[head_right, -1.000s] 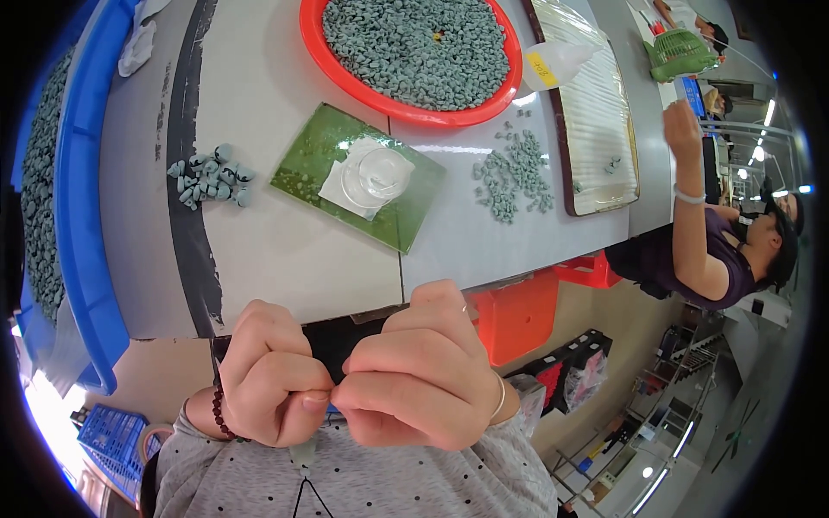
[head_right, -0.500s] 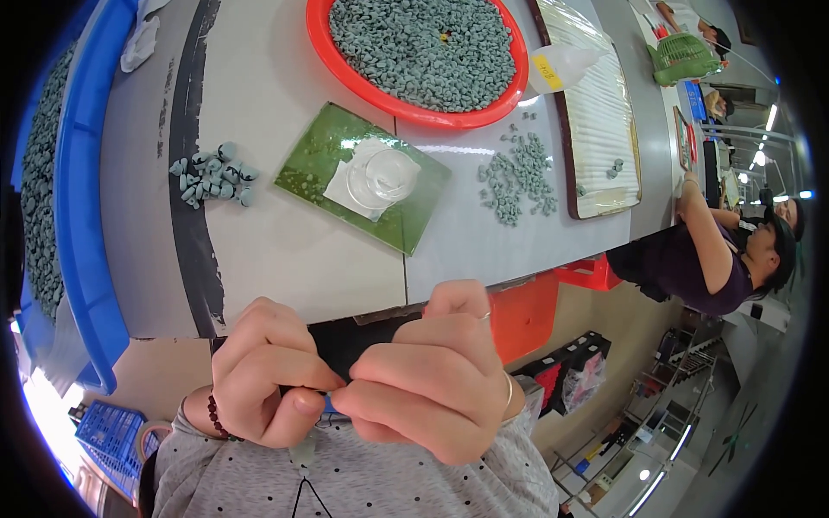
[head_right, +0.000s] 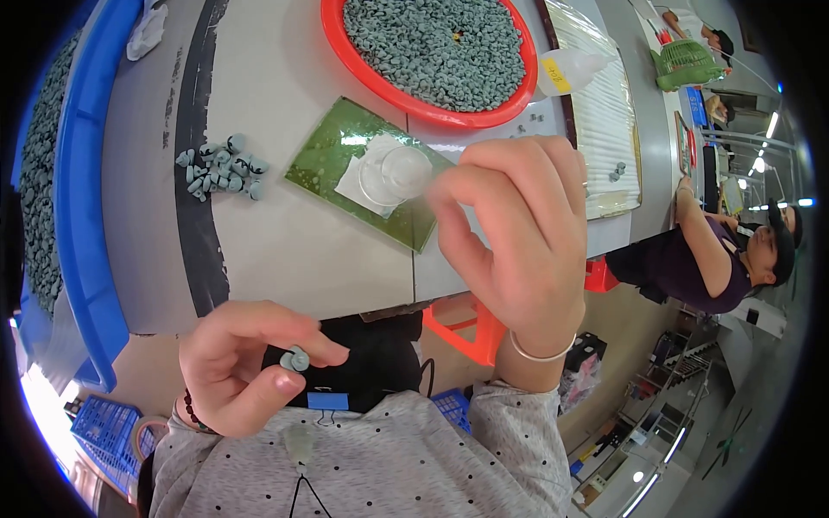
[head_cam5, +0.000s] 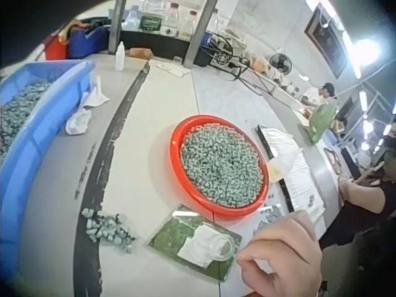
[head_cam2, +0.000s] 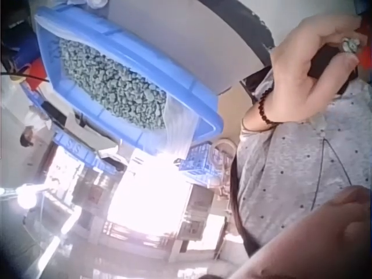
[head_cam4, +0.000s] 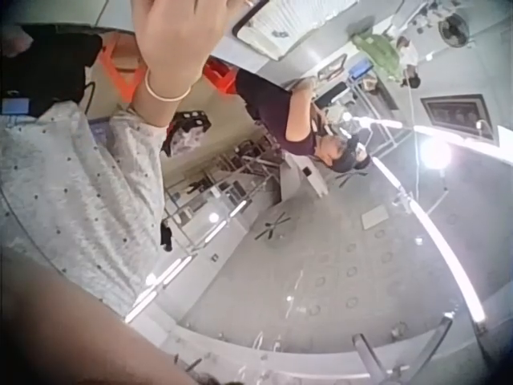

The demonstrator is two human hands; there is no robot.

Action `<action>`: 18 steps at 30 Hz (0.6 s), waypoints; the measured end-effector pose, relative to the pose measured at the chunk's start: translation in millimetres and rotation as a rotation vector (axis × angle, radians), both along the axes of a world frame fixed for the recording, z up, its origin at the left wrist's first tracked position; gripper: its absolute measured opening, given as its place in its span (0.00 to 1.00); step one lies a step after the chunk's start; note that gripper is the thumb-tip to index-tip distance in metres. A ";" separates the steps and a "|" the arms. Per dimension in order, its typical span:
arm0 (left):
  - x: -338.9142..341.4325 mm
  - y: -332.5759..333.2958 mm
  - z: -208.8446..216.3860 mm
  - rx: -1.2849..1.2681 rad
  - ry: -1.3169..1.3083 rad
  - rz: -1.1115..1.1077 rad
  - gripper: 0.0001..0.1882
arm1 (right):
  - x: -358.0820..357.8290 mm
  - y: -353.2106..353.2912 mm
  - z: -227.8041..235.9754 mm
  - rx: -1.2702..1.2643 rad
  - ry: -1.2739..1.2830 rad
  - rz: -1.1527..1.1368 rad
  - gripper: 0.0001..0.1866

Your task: The person assembles small pieces by fitting components together by hand and placing them on the table.

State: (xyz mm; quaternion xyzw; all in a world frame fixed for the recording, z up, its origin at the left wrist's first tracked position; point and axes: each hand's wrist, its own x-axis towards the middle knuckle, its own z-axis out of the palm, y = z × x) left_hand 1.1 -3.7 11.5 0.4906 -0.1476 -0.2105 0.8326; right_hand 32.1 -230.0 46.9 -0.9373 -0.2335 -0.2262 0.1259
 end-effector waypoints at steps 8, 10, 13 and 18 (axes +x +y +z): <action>3.7 10.0 -8.3 0.039 -0.063 -0.087 0.11 | 6.4 -0.8 1.6 -0.082 0.020 0.046 0.14; 2.7 8.7 -9.0 0.019 -0.089 -0.051 0.10 | 6.3 -0.7 3.4 -0.101 0.011 0.058 0.14; 2.6 8.4 -11.8 -0.013 -0.067 -0.055 0.09 | 4.9 1.2 7.7 -0.152 0.053 0.047 0.12; 2.6 10.8 -10.5 -0.019 -0.036 -0.109 0.08 | 6.3 1.0 6.0 -0.211 0.006 0.084 0.13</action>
